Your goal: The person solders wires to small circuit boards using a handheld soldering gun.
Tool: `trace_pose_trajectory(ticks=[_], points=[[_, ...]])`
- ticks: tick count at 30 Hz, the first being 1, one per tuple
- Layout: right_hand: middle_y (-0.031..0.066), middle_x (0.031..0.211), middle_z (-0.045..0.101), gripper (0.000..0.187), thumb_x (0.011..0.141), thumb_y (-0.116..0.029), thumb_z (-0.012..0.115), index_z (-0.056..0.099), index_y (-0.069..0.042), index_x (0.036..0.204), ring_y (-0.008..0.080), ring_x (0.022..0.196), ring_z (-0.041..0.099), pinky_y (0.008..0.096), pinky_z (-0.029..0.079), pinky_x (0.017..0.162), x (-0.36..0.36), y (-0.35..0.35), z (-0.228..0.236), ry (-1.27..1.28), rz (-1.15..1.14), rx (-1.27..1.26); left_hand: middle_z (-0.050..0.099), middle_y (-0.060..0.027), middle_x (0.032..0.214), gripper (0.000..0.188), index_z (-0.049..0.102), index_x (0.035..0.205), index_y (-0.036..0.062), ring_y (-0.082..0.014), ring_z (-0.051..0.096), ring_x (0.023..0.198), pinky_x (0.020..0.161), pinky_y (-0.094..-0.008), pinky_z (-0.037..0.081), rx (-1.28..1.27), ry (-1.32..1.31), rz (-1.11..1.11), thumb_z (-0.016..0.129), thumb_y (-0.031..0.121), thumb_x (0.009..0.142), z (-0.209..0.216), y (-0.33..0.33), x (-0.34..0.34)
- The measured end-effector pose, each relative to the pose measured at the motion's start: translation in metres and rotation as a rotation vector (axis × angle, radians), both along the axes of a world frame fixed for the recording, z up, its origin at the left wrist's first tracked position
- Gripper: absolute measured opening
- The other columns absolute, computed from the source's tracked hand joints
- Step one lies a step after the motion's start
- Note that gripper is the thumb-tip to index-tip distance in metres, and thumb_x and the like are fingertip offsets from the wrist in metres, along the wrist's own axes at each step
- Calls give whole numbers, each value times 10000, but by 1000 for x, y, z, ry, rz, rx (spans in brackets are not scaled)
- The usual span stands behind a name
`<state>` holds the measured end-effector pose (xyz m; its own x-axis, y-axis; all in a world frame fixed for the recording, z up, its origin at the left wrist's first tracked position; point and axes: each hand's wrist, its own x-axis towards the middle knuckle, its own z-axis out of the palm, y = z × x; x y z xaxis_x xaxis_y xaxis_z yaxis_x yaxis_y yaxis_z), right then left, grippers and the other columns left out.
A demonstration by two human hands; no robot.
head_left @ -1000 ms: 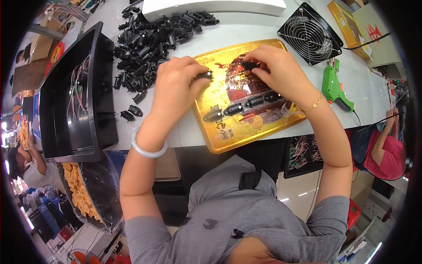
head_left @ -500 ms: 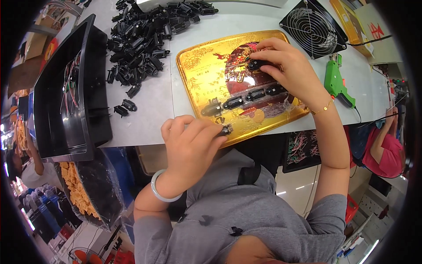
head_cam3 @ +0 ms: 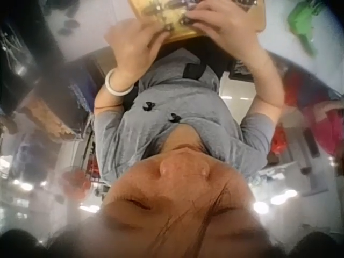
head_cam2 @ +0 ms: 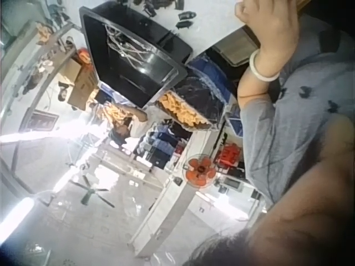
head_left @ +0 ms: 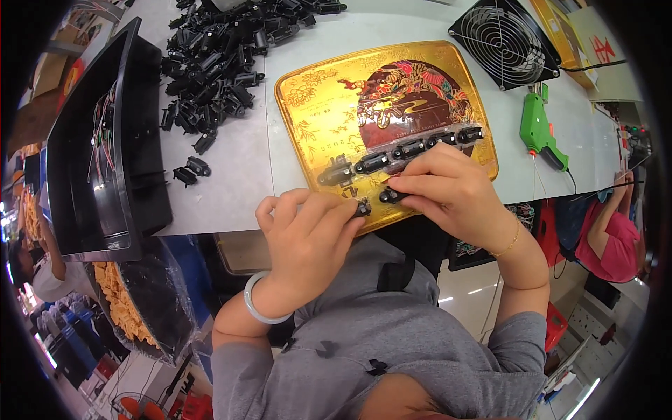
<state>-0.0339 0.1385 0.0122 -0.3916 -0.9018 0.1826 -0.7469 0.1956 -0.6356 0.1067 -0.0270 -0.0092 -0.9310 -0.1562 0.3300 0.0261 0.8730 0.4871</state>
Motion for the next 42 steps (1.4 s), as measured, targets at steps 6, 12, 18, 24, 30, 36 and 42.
trace_pose_trajectory(ticks=[6,12,18,24,30,36,42], points=[[48,798,542,183,669,-66,655,620,-52,849,229,756,513,312,442,680,4,-2,-6,37,34,20,575,24,796,219,651,821,119,-170,483,804,753,-321,288,10,2,-4,735,151,621,-2,0,0],[43,809,556,268,609,-39,708,644,-48,869,226,761,523,313,438,659,8,-7,-10,124,34,30,575,23,806,211,643,815,118,-167,489,807,755,-323,282,-22,-4,13,730,145,625,0,4,-3],[44,776,524,136,646,-48,625,604,-29,780,215,750,499,315,433,686,10,-11,-5,120,25,90,567,27,818,217,626,825,115,-163,496,836,775,-334,270,-56,-29,-7,716,148,630,-1,2,-4],[39,815,529,227,656,-45,621,591,-42,881,237,778,509,329,434,695,8,-28,23,180,-48,-50,555,-14,876,259,587,876,94,-196,495,853,792,-343,282,76,51,-8,692,128,642,-15,3,4],[46,931,544,262,666,14,584,595,-73,913,230,868,519,323,457,716,-32,-136,17,473,198,-132,527,-74,926,395,538,1014,48,-242,476,886,768,-379,306,170,127,-38,682,195,677,-19,3,9],[27,899,522,175,646,-42,608,580,-67,817,194,881,514,287,474,730,-59,-194,-18,659,377,-101,530,-101,965,542,458,1142,32,-269,476,871,770,-378,329,289,277,-91,688,195,679,-34,-1,7],[74,827,548,147,720,-104,625,586,-14,830,236,759,553,309,464,674,-67,-149,8,161,175,6,516,-104,987,538,467,1144,49,-273,474,860,762,-380,330,305,273,-89,687,205,677,-36,-4,6]])
